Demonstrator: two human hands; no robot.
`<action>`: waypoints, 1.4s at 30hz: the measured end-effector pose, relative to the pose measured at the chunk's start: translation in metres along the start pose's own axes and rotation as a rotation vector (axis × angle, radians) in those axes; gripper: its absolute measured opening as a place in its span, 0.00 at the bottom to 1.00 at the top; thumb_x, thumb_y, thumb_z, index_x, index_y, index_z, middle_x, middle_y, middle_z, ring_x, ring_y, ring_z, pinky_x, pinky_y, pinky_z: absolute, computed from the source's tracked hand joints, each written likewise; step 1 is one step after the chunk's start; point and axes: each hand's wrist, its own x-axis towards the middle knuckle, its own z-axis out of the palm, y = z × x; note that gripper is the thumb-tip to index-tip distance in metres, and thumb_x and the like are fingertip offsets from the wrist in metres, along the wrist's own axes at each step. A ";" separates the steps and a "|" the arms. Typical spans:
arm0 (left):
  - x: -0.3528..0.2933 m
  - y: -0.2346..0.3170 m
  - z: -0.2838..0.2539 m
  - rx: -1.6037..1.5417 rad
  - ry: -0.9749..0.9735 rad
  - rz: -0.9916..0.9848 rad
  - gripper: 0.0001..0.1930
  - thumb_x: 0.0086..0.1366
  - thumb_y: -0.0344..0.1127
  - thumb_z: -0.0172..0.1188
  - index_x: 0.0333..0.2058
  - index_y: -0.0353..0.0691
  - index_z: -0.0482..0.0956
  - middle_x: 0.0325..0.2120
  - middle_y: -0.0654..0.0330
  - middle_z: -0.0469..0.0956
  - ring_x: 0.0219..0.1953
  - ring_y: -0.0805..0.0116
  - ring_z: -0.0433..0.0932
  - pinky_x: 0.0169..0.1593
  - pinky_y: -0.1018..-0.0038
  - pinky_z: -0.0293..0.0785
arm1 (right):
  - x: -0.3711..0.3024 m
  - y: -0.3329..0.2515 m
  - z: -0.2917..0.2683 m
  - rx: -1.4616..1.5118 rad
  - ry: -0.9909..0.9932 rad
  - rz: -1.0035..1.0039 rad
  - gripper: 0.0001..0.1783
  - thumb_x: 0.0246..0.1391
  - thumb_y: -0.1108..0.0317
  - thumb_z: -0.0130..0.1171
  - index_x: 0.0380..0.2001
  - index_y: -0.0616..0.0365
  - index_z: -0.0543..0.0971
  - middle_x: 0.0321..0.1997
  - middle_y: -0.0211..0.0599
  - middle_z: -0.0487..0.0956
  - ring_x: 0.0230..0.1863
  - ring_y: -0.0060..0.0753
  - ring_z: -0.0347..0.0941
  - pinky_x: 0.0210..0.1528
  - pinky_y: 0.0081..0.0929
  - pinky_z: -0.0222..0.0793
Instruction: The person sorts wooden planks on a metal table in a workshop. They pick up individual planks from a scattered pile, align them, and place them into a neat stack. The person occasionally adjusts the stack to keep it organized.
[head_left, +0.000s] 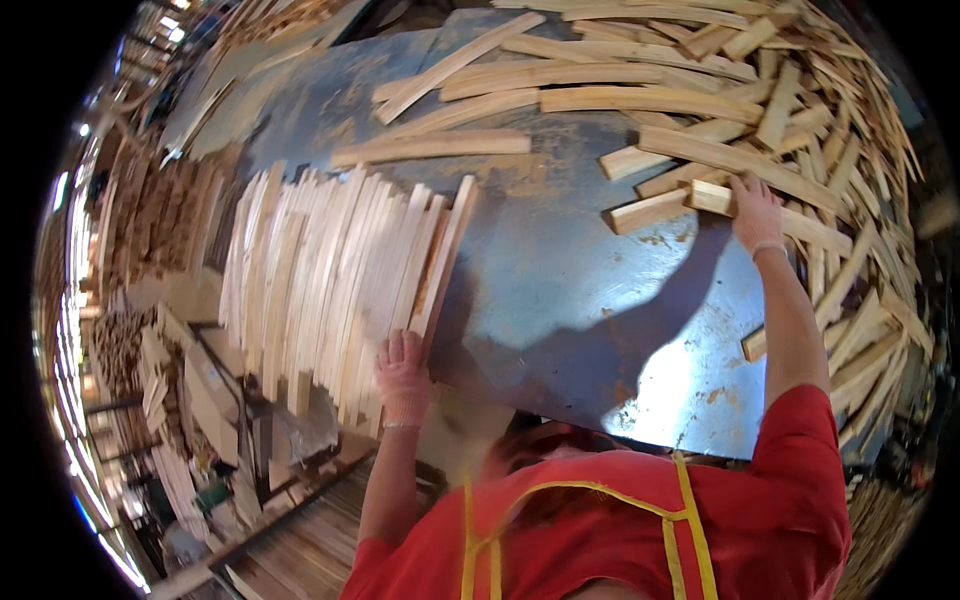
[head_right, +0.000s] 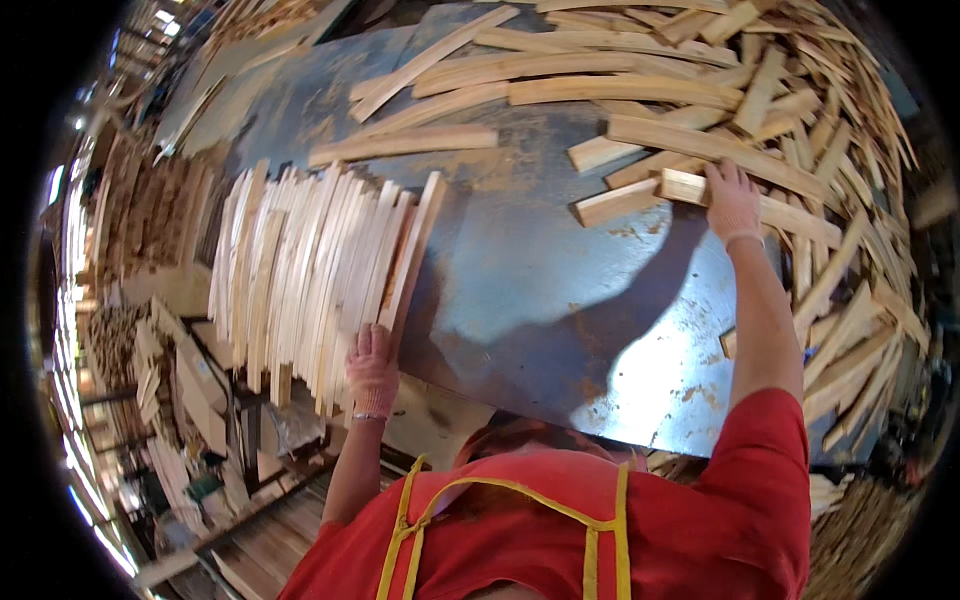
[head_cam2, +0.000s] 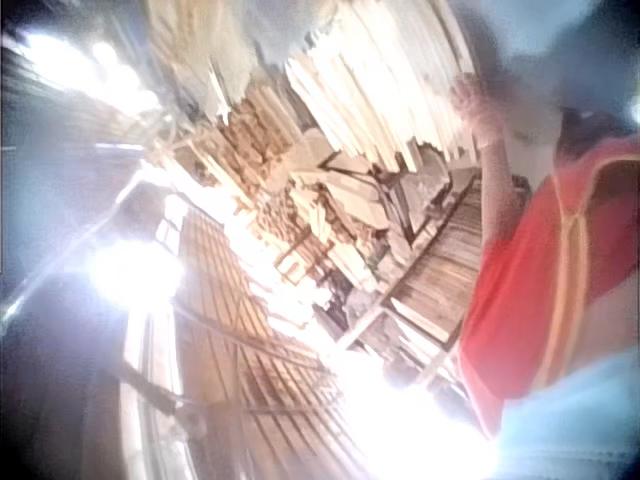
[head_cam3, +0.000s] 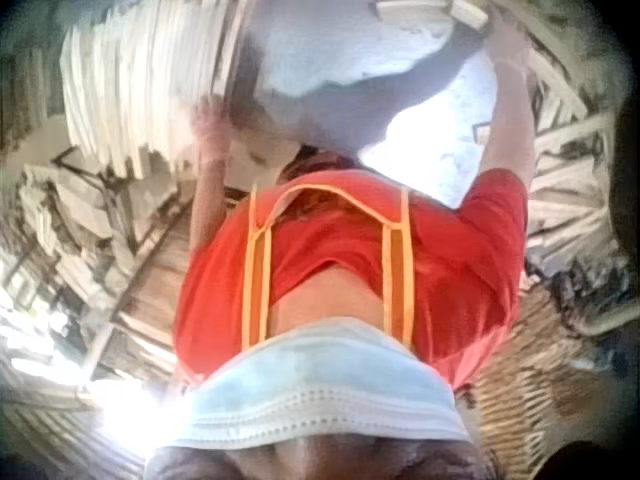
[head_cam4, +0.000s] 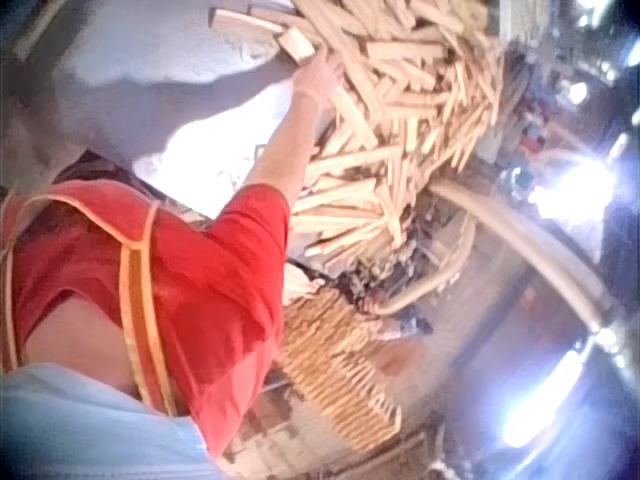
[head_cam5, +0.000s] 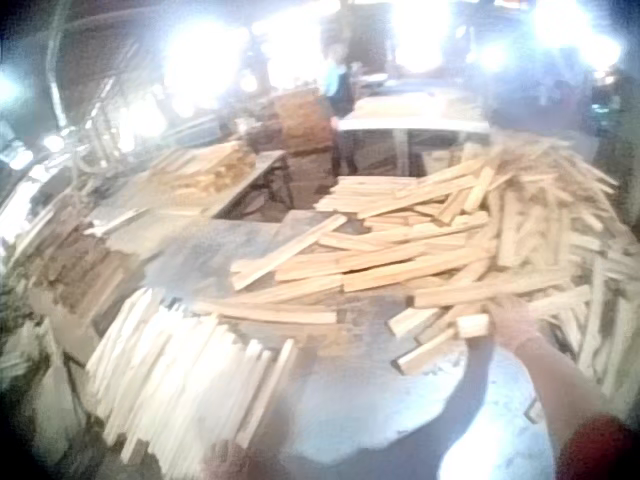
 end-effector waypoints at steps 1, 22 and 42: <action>0.001 0.007 -0.006 0.075 0.019 0.005 0.29 0.64 0.37 0.65 0.64 0.45 0.70 0.66 0.54 0.70 0.66 0.47 0.71 0.65 0.48 0.69 | -0.010 0.005 0.012 -0.003 0.022 0.013 0.35 0.57 0.73 0.59 0.69 0.46 0.73 0.63 0.42 0.78 0.68 0.50 0.73 0.67 0.51 0.68; -0.032 0.075 0.009 -0.446 -0.049 0.120 0.32 0.60 0.39 0.66 0.64 0.38 0.71 0.58 0.50 0.75 0.58 0.50 0.76 0.58 0.51 0.73 | -0.088 -0.406 -0.103 0.670 -0.667 0.058 0.65 0.50 0.30 0.70 0.76 0.68 0.59 0.67 0.66 0.73 0.69 0.66 0.72 0.70 0.49 0.71; -0.012 -0.082 -0.069 -1.941 -0.409 -0.332 0.26 0.66 0.32 0.66 0.62 0.32 0.78 0.47 0.61 0.83 0.48 0.71 0.81 0.54 0.74 0.78 | -0.128 -0.539 -0.084 1.307 -0.533 0.172 0.49 0.56 0.63 0.74 0.73 0.68 0.60 0.63 0.60 0.80 0.62 0.51 0.79 0.66 0.46 0.71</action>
